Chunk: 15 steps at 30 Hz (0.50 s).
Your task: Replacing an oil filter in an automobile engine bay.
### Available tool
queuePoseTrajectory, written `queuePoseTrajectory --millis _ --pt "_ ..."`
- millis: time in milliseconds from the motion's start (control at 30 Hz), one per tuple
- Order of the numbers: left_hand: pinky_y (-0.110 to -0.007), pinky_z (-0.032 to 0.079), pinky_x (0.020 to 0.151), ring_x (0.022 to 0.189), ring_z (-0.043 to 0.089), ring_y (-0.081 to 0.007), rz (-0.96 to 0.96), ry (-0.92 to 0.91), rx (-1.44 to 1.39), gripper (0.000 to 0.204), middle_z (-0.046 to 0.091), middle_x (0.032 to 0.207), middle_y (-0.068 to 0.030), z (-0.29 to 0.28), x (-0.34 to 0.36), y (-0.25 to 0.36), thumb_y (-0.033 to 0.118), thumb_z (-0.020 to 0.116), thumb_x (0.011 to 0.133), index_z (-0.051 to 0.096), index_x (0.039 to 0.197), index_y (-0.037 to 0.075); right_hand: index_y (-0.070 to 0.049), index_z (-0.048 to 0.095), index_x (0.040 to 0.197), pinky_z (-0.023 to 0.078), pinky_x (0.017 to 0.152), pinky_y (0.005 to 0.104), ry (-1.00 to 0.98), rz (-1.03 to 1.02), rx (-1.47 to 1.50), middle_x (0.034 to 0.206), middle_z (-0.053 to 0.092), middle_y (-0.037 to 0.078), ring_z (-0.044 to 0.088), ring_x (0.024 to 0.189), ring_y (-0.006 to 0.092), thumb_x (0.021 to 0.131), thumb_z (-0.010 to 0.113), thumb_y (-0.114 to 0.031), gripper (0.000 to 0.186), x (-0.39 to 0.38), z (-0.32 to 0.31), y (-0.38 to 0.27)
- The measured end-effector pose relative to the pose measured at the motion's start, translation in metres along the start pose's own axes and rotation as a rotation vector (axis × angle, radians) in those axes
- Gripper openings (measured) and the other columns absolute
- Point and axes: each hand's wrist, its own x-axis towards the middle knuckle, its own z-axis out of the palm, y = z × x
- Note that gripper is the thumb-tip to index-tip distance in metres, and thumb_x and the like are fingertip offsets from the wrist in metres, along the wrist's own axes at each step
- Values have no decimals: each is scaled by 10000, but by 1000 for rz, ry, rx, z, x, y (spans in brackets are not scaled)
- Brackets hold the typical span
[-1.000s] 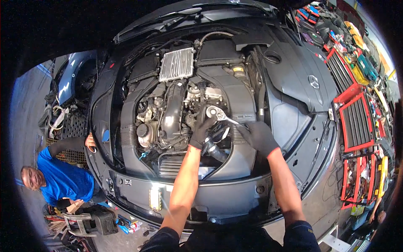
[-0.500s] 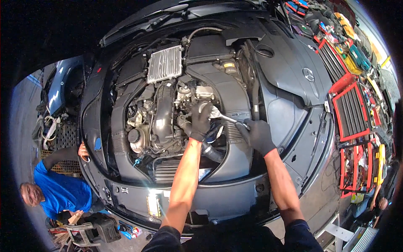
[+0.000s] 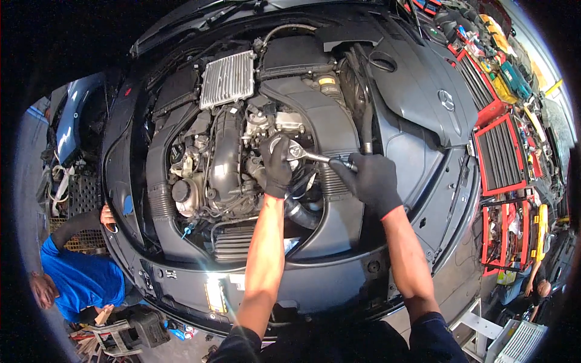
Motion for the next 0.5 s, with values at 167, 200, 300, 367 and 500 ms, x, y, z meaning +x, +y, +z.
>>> queuePoseTrajectory --millis 167,200,300,367,500 --pt "-422 487 974 1158 561 -342 172 -78 182 340 570 1236 -173 2 8 21 2 612 912 638 1243 71 -36 680 816 500 586 480 -53 -39 114 659 645 213 664 650 420 933 668 -455 436 -24 21 20" --pt "-402 515 896 1002 635 -336 4 -148 -215 211 648 1095 -161 11 14 28 61 613 938 669 1138 21 -30 688 838 508 606 479 -37 24 270 693 655 227 666 682 431 928 678 -426 406 -30 21 25" --pt "-396 526 791 891 667 -337 -340 -319 -403 167 689 974 -184 11 49 86 120 626 934 681 1028 -7 2 698 936 519 651 434 -73 157 435 769 675 256 672 740 445 918 697 -277 279 -55 19 31" --pt "-414 519 692 716 686 -346 -383 -300 -398 210 682 793 -212 6 52 95 173 619 913 680 899 -28 43 682 1027 510 668 401 -54 171 602 807 675 262 680 698 299 941 653 -182 243 -62 17 18" --pt "-485 514 629 663 665 -417 -241 -336 -250 340 639 679 -201 1 66 137 393 674 871 666 805 60 52 573 910 400 634 351 45 254 569 719 576 88 460 728 142 1026 545 -292 364 -86 11 10"
